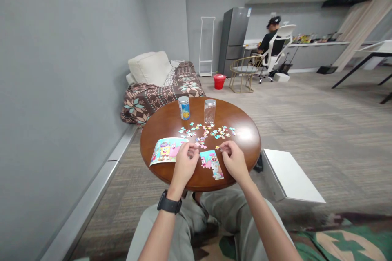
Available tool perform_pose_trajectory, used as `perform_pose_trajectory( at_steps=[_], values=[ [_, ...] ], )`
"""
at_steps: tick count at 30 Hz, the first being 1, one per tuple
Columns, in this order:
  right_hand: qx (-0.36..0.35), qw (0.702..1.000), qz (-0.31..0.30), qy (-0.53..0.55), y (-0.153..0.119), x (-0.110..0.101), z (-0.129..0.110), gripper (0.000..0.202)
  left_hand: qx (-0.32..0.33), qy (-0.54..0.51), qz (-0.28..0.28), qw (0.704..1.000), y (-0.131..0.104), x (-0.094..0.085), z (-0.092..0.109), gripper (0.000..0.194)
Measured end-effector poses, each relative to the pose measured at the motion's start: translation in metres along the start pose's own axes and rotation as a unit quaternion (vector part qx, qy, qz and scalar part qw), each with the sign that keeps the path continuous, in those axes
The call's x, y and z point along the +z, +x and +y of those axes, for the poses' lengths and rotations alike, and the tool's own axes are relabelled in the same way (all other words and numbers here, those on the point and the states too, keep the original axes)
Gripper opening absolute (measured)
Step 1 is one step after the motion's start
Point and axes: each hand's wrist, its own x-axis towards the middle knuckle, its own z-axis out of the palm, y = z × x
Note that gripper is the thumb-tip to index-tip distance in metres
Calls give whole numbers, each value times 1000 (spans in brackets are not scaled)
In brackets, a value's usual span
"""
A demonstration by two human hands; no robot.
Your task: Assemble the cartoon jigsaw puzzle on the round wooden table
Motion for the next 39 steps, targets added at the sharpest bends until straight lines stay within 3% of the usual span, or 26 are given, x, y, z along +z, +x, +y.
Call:
perform_pose_trajectory(
  at_steps=[8,10,12,17,20,27,36,39],
  values=[
    [6,1000,-22,-8,-2,-4,-5,15,86,131,47,987,-10,-7,19,11],
    [6,1000,-26,-14,-2,-5,-5,15,107,207,82,969,-11,-11,20,11],
    [7,999,-31,-18,-2,-6,-5,15,87,310,89,943,-13,-15,16,21],
    [8,999,-29,-19,-2,-5,-4,15,-30,457,-46,888,-22,-25,0,45],
    [8,1000,-23,-19,-2,-5,-2,14,-40,481,-105,870,-23,-30,-1,49],
    [-10,1000,-15,-13,-1,-3,1,15,-11,479,-173,860,-3,-36,0,46],
    [-28,993,55,-104,0,4,2,18,15,492,-129,861,-11,-29,-11,48],
    [-33,984,45,-169,-1,9,1,21,16,488,-124,864,-10,-30,-10,49]
  ],
)
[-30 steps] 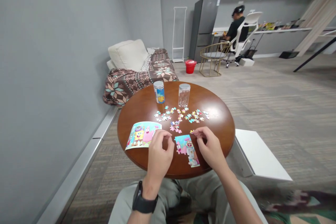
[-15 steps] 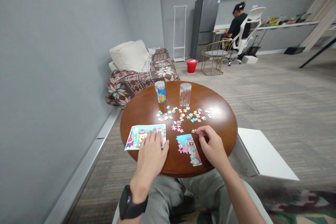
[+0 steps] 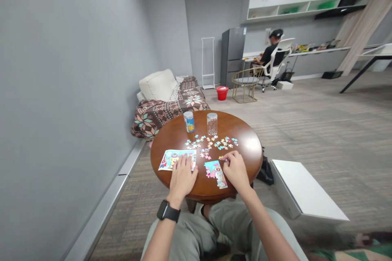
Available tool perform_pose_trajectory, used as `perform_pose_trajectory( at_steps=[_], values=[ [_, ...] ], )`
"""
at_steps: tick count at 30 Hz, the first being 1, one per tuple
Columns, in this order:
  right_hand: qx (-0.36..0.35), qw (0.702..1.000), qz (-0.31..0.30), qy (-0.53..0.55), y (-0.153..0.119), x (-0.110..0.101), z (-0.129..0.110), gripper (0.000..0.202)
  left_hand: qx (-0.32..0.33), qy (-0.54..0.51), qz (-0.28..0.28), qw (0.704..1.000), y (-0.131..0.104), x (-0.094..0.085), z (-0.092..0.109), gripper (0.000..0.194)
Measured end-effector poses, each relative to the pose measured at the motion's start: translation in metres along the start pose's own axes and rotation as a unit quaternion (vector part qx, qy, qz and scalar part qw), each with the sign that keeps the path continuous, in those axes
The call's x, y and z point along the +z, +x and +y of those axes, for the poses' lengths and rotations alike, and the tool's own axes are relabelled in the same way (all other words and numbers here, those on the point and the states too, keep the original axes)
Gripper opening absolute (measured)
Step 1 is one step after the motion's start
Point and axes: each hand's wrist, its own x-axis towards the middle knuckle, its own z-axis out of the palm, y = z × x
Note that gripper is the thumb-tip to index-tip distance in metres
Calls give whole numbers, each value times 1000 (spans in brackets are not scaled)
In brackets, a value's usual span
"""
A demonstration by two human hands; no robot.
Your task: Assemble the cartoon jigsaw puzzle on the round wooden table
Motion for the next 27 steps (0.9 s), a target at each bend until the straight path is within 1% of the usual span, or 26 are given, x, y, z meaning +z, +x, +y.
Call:
perform_pose_trajectory(
  at_steps=[3,8,12,16,20,24,27],
  values=[
    [-8,999,-28,-23,0,0,-2,24,-3,7,-7,1000,0,-3,0,50],
    [11,998,-60,-11,3,-4,-4,29,-4,17,-31,999,0,-8,2,54],
    [8,996,-84,-5,3,-5,-5,36,-5,21,-49,999,-2,-13,5,55],
    [4,997,-82,-16,3,-7,-9,34,2,23,-61,998,-9,-15,5,56],
    [2,993,-97,-62,2,-9,-14,34,11,21,-73,997,-21,-14,3,56],
    [-20,988,-124,-89,2,-7,-15,41,3,20,-89,996,-29,-15,3,58],
    [-32,986,-134,-94,2,-4,-13,45,-11,13,-115,993,-28,-18,4,61]
  ],
)
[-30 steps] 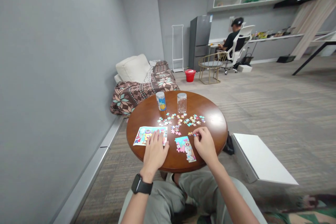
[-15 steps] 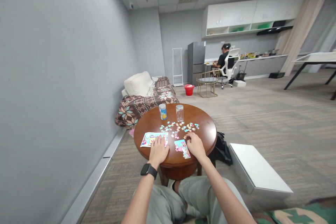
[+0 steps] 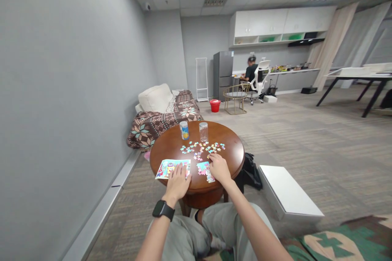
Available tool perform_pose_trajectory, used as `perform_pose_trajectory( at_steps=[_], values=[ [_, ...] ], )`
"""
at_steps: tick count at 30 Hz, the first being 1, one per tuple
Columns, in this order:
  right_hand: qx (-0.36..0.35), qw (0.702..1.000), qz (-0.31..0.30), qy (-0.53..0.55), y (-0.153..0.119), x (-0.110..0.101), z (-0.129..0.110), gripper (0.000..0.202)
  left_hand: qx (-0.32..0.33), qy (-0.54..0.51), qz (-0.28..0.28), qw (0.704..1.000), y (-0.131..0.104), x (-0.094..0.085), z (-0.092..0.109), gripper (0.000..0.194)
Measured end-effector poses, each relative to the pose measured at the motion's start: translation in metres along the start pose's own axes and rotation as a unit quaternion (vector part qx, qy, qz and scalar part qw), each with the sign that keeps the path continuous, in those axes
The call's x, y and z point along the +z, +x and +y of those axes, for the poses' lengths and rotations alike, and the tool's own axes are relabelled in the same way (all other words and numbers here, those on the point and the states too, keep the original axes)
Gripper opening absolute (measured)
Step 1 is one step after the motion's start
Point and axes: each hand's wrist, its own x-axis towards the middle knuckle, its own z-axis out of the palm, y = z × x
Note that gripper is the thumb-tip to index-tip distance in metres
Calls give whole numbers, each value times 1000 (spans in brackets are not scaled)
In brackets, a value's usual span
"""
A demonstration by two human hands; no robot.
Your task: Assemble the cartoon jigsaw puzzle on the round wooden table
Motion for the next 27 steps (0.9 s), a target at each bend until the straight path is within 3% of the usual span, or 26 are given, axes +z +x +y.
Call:
perform_pose_trajectory(
  at_steps=[14,27],
  values=[
    [0,1000,-15,1,-1,1,2,43,-35,-36,-114,992,29,-14,1,73],
    [13,999,13,44,-3,3,4,42,-23,-41,-99,994,61,-9,-8,72]
  ],
)
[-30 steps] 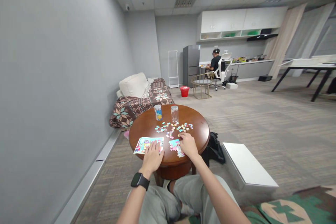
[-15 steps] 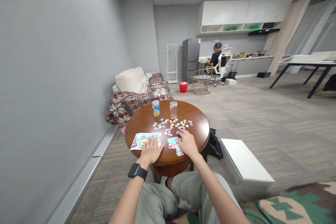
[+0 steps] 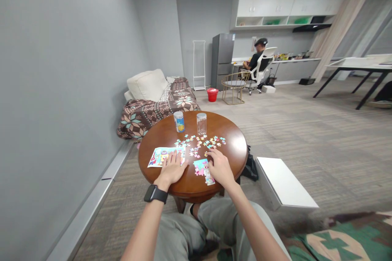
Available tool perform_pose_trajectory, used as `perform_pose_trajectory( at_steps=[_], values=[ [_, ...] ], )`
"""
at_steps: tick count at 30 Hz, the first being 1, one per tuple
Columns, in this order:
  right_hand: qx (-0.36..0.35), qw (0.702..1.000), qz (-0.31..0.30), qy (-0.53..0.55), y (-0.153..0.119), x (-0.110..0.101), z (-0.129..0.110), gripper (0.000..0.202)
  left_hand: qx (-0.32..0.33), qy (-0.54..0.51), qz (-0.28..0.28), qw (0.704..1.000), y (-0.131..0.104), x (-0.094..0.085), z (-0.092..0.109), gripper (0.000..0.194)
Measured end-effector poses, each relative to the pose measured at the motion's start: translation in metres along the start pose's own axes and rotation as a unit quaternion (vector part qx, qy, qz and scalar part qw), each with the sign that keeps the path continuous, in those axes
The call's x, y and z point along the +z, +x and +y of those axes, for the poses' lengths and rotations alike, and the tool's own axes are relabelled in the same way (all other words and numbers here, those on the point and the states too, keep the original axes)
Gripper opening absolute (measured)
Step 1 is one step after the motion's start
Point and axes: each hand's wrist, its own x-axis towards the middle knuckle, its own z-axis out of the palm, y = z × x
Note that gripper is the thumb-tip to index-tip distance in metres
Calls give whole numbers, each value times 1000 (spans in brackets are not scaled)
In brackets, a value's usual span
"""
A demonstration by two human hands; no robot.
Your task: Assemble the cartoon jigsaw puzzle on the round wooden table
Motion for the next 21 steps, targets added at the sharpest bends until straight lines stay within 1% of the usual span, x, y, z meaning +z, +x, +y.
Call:
perform_pose_trajectory(
  at_steps=[2,4,6,9,11,17,21],
  values=[
    [1,1000,7,8,0,0,1,42,4,-2,9,1000,1,1,0,70],
    [2,1000,11,15,0,1,1,41,8,1,30,1000,0,4,1,69],
    [5,1000,11,17,-1,1,1,40,15,13,77,997,-4,10,1,67],
    [6,1000,7,13,-1,1,2,41,33,42,185,981,-10,19,3,61],
    [0,1000,7,10,-1,1,3,42,43,50,216,974,-13,22,4,58],
    [-1,1000,16,-12,-2,3,5,47,51,37,242,968,-14,25,4,52],
    [-14,1000,6,-25,-1,3,5,46,62,36,268,961,-13,29,1,47]
  ],
)
